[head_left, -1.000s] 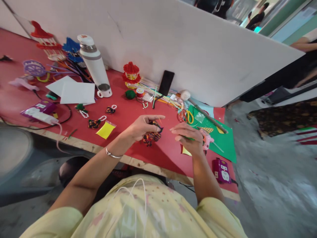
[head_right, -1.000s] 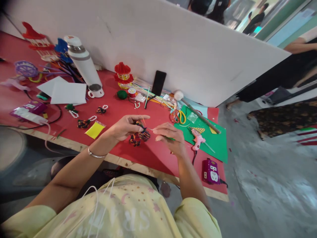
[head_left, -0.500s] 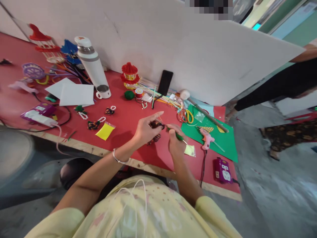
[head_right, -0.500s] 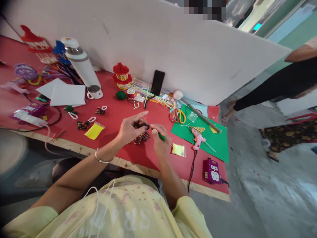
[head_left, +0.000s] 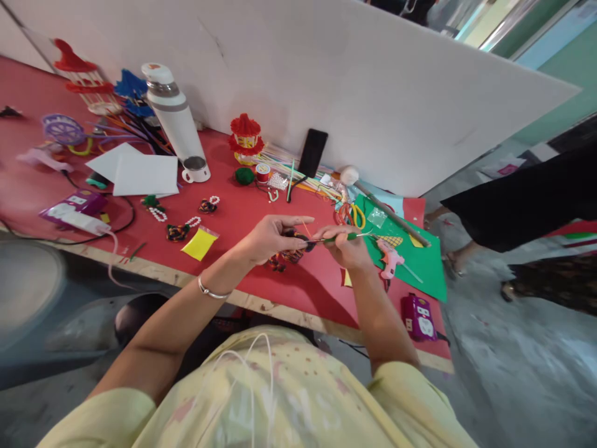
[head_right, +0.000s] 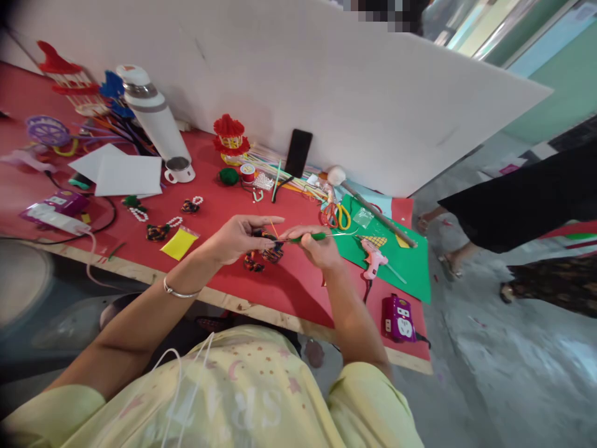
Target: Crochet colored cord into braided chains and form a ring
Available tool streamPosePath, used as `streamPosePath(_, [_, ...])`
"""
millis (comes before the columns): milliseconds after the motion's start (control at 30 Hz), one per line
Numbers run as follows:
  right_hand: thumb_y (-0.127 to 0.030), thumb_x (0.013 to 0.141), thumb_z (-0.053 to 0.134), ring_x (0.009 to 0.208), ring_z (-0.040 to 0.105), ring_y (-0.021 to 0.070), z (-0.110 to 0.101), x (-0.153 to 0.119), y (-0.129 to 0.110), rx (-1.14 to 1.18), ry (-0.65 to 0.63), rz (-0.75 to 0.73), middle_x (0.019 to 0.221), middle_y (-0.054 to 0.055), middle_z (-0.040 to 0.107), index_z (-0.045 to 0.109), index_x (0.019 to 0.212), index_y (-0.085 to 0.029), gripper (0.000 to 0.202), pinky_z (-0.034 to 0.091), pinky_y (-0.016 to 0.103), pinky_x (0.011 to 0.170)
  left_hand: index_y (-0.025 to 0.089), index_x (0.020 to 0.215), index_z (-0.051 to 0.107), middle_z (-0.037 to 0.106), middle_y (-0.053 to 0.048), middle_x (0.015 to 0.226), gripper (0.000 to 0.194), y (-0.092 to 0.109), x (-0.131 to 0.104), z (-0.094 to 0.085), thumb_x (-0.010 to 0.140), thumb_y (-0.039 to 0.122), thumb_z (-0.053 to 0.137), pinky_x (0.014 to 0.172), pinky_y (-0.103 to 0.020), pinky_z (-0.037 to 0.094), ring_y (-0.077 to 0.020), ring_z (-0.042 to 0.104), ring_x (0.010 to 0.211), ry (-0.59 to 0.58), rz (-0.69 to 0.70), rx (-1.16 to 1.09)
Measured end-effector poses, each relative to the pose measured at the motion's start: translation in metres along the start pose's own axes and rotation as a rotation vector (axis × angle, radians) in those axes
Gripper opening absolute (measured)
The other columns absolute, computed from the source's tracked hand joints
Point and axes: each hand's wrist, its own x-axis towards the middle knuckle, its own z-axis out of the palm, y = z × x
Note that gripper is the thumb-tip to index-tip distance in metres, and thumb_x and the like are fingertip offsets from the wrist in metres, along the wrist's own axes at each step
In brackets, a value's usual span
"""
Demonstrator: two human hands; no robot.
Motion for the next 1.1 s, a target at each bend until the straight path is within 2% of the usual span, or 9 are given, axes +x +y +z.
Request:
streamPosePath(167, [-0.048, 0.089, 0.078, 0.087, 0.081, 0.0230, -0.021, 0.012, -0.048, -0.213, -0.263, 0.054, 0.098, 0.010, 0.085, 0.084, 0.095, -0.022, 0.027, 0.066, 0.037, 0.082, 0.010, 0.136, 0.072, 0.063, 0.004, 0.060, 0.069, 0.001, 0.002, 0.000, 0.069, 0.016, 0.085, 0.054, -0.020, 0.040, -0.0075, 0.053, 0.054, 0.051, 0.072, 0.187])
streamPosePath(267, [-0.044, 0.092, 0.075, 0.094, 0.081, 0.0244, -0.015, 0.014, -0.064, -0.370, -0.291, -0.004, 0.103, 0.009, 0.085, 0.085, 0.098, -0.023, 0.023, 0.066, 0.037, 0.085, 0.006, 0.136, 0.071, 0.061, 0.005, 0.059, 0.072, 0.003, 0.003, 0.003, 0.065, 0.015, 0.085, 0.053, -0.020, 0.038, -0.0074, 0.052, 0.054, 0.106, 0.078, 0.206])
streamPosePath(400, [-0.036, 0.097, 0.070, 0.101, 0.080, 0.0219, -0.001, 0.007, -0.061, -0.639, -0.271, -0.241, 0.111, 0.005, 0.084, 0.082, 0.110, -0.029, 0.018, 0.064, 0.038, 0.091, 0.006, 0.130, 0.074, 0.068, 0.002, 0.065, 0.073, 0.003, 0.005, 0.005, 0.060, 0.018, 0.090, 0.056, -0.021, 0.044, -0.0094, 0.059, 0.059, 0.233, 0.069, 0.117])
streamPosePath(500, [-0.029, 0.093, 0.076, 0.108, 0.077, 0.0229, 0.014, -0.008, -0.040, -0.873, -0.178, -0.459, 0.122, 0.005, 0.082, 0.078, 0.121, -0.034, 0.029, 0.062, 0.042, 0.095, 0.005, 0.128, 0.073, 0.073, -0.002, 0.071, 0.076, -0.001, 0.006, 0.007, 0.056, 0.019, 0.093, 0.056, -0.021, 0.048, -0.0102, 0.063, 0.059, 0.271, 0.009, -0.042])
streamPosePath(600, [-0.023, 0.086, 0.083, 0.110, 0.073, 0.0253, 0.030, -0.023, -0.009, -1.034, 0.099, -0.666, 0.123, 0.004, 0.081, 0.075, 0.126, -0.040, 0.044, 0.060, 0.045, 0.096, 0.008, 0.130, 0.072, 0.075, -0.003, 0.074, 0.078, -0.005, 0.005, 0.011, 0.056, 0.018, 0.094, 0.058, -0.021, 0.051, -0.0106, 0.066, 0.060, 0.233, -0.021, -0.198])
streamPosePath(700, [-0.027, 0.086, 0.084, 0.105, 0.073, 0.0259, 0.039, -0.028, 0.011, -0.961, 0.354, -0.751, 0.118, 0.004, 0.081, 0.076, 0.124, -0.044, 0.043, 0.060, 0.047, 0.092, 0.011, 0.127, 0.075, 0.072, 0.000, 0.068, 0.071, -0.003, 0.003, 0.011, 0.059, 0.018, 0.093, 0.047, -0.017, 0.041, -0.0055, 0.056, 0.048, 0.124, -0.085, -0.266])
streamPosePath(800, [-0.038, 0.090, 0.079, 0.099, 0.075, 0.0250, 0.033, -0.022, 0.003, -0.758, 0.194, -0.676, 0.115, 0.003, 0.082, 0.076, 0.123, -0.043, 0.034, 0.062, 0.047, 0.087, 0.011, 0.116, 0.080, 0.070, 0.000, 0.064, 0.060, 0.006, 0.001, 0.004, 0.058, 0.014, 0.092, 0.042, -0.016, 0.032, -0.0040, 0.052, 0.044, 0.083, -0.133, -0.232])
streamPosePath(933, [-0.032, 0.093, 0.076, 0.099, 0.078, 0.0238, 0.013, -0.008, -0.039, -0.639, -0.154, -0.464, 0.114, 0.005, 0.084, 0.079, 0.118, -0.036, 0.026, 0.062, 0.045, 0.089, 0.011, 0.106, 0.083, 0.073, -0.003, 0.068, 0.050, 0.018, 0.001, -0.009, 0.056, 0.010, 0.090, 0.053, -0.019, 0.045, -0.0100, 0.064, 0.057, 0.124, -0.074, -0.033])
streamPosePath(1100, [-0.036, 0.094, 0.074, 0.093, 0.079, 0.0233, -0.001, 0.000, -0.053, -0.393, -0.228, -0.200, 0.097, 0.005, 0.085, 0.084, 0.101, -0.029, 0.014, 0.064, 0.041, 0.086, 0.011, 0.104, 0.084, 0.076, -0.004, 0.073, 0.046, 0.021, 0.002, -0.009, 0.059, 0.012, 0.090, 0.061, -0.022, 0.050, -0.0122, 0.066, 0.063, -0.019, -0.035, 0.054])
